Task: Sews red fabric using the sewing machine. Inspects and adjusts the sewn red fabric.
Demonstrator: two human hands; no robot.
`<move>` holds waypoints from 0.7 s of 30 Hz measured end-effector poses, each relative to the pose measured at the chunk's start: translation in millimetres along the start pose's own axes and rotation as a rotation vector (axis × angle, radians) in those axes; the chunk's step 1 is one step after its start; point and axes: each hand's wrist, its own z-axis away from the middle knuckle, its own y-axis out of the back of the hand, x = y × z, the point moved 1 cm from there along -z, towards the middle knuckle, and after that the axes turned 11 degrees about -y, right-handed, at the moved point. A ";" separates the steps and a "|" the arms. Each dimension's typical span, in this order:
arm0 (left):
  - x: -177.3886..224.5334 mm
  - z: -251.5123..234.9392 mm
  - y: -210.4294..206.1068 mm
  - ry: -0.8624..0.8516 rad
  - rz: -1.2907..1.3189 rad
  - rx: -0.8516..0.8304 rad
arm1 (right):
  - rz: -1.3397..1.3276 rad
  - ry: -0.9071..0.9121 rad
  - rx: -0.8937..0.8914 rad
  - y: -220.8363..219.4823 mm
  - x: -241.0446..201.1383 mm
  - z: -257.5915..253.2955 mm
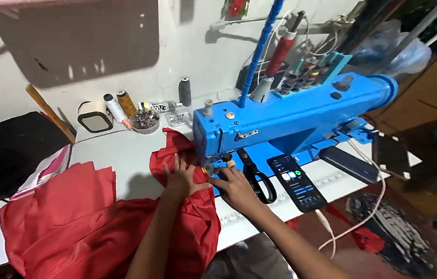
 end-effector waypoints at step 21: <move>-9.6 -29.6 16.0 0.053 0.004 -0.120 | 0.052 -0.050 0.029 -2.4 -2.3 -4.4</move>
